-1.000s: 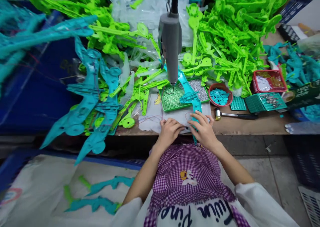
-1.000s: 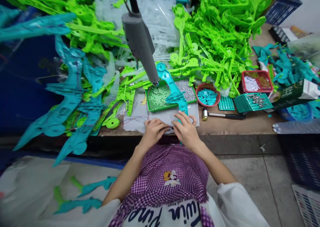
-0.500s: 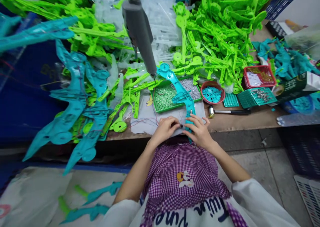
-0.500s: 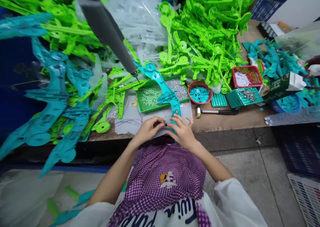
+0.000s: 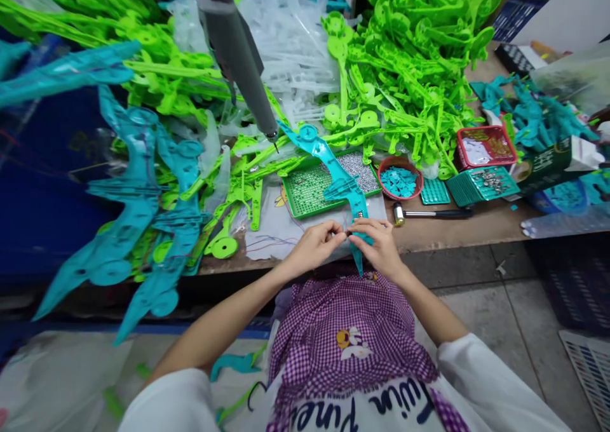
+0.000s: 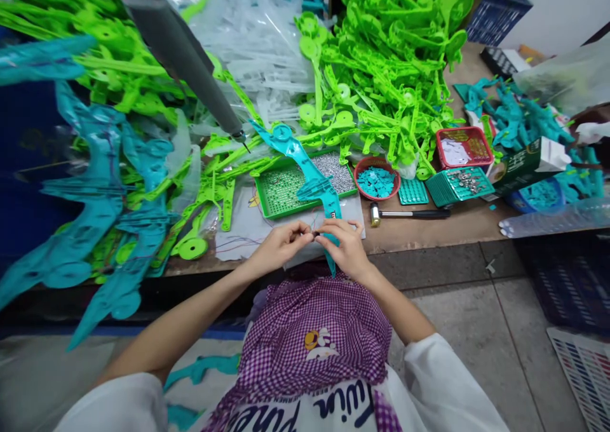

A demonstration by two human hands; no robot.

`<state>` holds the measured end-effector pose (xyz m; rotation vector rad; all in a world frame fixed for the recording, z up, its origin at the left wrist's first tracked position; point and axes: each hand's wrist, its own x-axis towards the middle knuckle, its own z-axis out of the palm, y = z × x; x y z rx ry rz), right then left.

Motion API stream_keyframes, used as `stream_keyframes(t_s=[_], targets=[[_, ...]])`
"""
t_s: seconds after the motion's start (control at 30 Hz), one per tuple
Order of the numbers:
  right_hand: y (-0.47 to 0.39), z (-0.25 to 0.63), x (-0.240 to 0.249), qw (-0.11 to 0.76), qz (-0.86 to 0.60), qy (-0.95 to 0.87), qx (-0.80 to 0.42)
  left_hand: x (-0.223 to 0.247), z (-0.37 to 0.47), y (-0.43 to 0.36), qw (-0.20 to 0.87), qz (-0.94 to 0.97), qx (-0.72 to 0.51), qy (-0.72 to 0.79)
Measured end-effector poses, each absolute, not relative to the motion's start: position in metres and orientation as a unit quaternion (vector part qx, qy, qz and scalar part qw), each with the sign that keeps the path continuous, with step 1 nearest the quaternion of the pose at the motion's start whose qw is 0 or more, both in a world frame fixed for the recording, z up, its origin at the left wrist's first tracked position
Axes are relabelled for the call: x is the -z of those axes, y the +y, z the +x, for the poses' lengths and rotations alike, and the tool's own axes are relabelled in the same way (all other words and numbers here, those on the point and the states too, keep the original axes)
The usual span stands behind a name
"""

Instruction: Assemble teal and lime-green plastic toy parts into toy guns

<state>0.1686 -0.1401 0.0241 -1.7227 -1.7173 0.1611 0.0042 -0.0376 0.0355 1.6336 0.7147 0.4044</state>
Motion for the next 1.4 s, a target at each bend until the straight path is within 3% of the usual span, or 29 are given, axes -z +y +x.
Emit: stream_keyframes(t_s=[0.13,0.4,0.5,0.6,0.77,0.9,1.0,1.1,1.2,1.27,1.4], targets=[[-0.140,0.157,-0.004,0.370,-0.677,-0.630,0.089,-0.035,0.015,-0.043,0.696,0.599,-0.195,0.345],[-0.130,0.160,0.001,0.358,-0.620,-0.675,0.177,-0.038,0.020,-0.043,0.715,0.561,-0.219,0.355],[-0.126,0.161,-0.012,0.355,-0.651,-0.663,0.102,-0.035,0.019,-0.037,0.692,0.589,-0.228,0.350],[-0.116,0.171,-0.029,0.381,-0.667,-0.637,-0.066,-0.036,0.015,-0.028,0.650,0.646,-0.226,0.329],[-0.100,0.196,-0.056,0.361,-0.559,-0.695,-0.271,-0.042,0.011,-0.012,0.595,0.738,-0.181,0.264],[-0.086,0.203,-0.063,0.372,-0.581,-0.665,-0.285,-0.033,0.013,-0.012,0.581,0.727,-0.208,0.300],[-0.061,0.203,-0.058,0.402,-0.688,-0.566,-0.213,-0.022,0.010,-0.027,0.505,0.759,-0.262,0.318],[-0.028,0.204,-0.050,0.337,-0.769,-0.523,-0.145,-0.012,0.000,-0.050,0.394,0.818,-0.319,0.272],[-0.005,0.206,-0.048,0.262,-0.773,-0.540,-0.205,-0.004,-0.011,-0.067,0.307,0.846,-0.360,0.249],[-0.003,0.210,-0.051,0.285,-0.761,-0.523,-0.257,-0.001,-0.017,-0.074,0.272,0.847,-0.375,0.260],[-0.040,0.210,-0.056,0.441,-0.710,-0.469,-0.287,0.001,-0.035,-0.081,0.233,0.847,-0.381,0.289]])
